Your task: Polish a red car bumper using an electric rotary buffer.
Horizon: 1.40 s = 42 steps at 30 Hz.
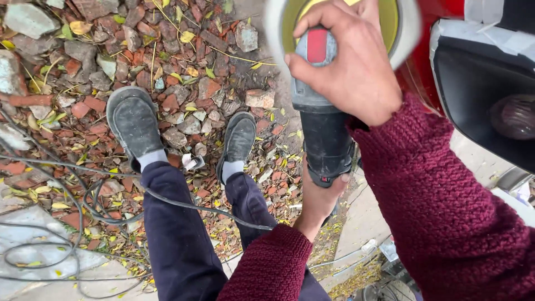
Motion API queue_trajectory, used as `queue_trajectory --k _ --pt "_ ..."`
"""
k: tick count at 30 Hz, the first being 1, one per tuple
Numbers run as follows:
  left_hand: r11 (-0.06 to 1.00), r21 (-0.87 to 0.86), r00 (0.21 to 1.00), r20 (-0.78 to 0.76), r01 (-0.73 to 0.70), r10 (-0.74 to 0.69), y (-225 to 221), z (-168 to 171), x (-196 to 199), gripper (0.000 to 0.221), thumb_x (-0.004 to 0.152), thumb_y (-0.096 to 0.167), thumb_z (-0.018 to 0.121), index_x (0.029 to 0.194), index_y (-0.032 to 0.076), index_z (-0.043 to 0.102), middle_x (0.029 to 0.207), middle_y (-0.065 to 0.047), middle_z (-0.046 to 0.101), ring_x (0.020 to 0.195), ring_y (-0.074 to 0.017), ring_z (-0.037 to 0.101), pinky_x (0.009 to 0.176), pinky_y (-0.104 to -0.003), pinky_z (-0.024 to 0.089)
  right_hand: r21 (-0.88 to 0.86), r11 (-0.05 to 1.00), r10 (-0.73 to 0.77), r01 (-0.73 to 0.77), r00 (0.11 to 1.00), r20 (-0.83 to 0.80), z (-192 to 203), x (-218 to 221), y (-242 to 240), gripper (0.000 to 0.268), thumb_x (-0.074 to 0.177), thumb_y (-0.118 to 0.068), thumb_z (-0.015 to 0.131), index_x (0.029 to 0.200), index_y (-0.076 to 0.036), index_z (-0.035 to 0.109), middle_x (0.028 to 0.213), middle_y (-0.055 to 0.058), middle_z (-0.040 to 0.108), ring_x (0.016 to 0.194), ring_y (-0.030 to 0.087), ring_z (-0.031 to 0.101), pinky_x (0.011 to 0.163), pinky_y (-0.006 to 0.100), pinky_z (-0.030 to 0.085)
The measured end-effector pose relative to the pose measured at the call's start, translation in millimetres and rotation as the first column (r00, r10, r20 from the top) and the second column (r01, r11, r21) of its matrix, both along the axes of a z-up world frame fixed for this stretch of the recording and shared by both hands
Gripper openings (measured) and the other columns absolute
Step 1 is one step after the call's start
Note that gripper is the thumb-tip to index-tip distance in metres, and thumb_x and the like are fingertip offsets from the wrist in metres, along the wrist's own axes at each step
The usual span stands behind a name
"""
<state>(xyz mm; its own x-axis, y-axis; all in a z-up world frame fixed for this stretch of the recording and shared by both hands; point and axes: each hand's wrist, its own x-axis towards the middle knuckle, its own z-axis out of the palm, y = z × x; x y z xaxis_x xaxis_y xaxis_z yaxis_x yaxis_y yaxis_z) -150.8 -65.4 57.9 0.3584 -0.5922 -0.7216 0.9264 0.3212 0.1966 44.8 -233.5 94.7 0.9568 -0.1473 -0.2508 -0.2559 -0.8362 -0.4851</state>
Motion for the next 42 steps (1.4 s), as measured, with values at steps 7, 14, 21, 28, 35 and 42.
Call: queue_trajectory --k 7,14,21,28,35,42 --pt "0.994 -0.070 0.996 -0.022 0.084 -0.086 29 10 -36 0.068 0.088 0.017 0.081 0.141 0.003 0.042 0.115 -0.006 0.065 0.092 -0.0097 0.065 0.081 -0.027 0.057 -0.107 0.987 -0.145 0.122 0.961 -0.236 11 -49 15 0.030 0.087 -0.023 0.085 0.107 -0.008 0.069 0.115 0.007 0.069 0.109 0.030 0.047 0.102 0.042 0.038" --pt "0.991 -0.101 0.996 -0.018 0.089 -0.092 26 -9 -27 0.069 0.084 0.016 0.084 0.138 0.003 0.043 0.117 -0.008 0.067 0.100 -0.0131 0.069 0.092 -0.030 0.058 -0.109 0.981 -0.178 0.161 0.968 -0.175 18 -45 18 0.028 0.088 -0.019 0.085 0.108 -0.008 0.068 0.119 0.007 0.069 0.115 0.028 0.052 0.104 0.039 0.039" --pt "1.000 0.013 0.997 0.081 -0.015 0.014 0 -14 4 0.072 0.082 0.015 0.085 0.139 0.002 0.042 0.117 -0.007 0.067 0.102 -0.0126 0.067 0.093 -0.029 0.057 0.036 0.999 -0.009 0.007 0.998 0.061 5 -6 3 0.024 0.092 -0.007 0.077 0.112 -0.004 0.064 0.118 0.009 0.065 0.123 0.027 0.052 0.111 0.037 0.041" --pt "0.995 0.095 0.999 0.032 0.021 -0.025 3 -21 -2 0.072 0.083 0.013 0.084 0.139 0.001 0.041 0.113 -0.008 0.068 0.095 -0.0133 0.068 0.083 -0.028 0.059 0.040 0.995 -0.096 0.096 0.995 -0.011 -29 -14 -4 0.021 0.085 -0.009 0.080 0.102 -0.006 0.068 0.113 0.009 0.069 0.115 0.030 0.055 0.103 0.039 0.045" --pt "0.999 0.022 0.996 0.085 -0.028 0.026 5 -7 -8 0.074 0.086 0.014 0.086 0.143 0.000 0.041 0.121 -0.008 0.066 0.104 -0.0134 0.066 0.093 -0.028 0.056 0.024 0.997 -0.075 0.074 0.997 0.036 18 -3 11 0.022 0.088 -0.008 0.079 0.105 -0.005 0.066 0.112 0.009 0.070 0.113 0.026 0.061 0.105 0.040 0.045" --pt "0.999 0.034 0.997 0.078 0.011 -0.014 2 -16 -1 0.078 0.082 0.016 0.086 0.143 0.002 0.039 0.120 -0.008 0.068 0.102 -0.0132 0.069 0.090 -0.028 0.059 0.008 1.000 -0.001 0.001 0.999 0.051 7 -3 5 0.021 0.089 -0.007 0.074 0.107 -0.005 0.065 0.105 0.010 0.069 0.104 0.028 0.064 0.103 0.041 0.045"
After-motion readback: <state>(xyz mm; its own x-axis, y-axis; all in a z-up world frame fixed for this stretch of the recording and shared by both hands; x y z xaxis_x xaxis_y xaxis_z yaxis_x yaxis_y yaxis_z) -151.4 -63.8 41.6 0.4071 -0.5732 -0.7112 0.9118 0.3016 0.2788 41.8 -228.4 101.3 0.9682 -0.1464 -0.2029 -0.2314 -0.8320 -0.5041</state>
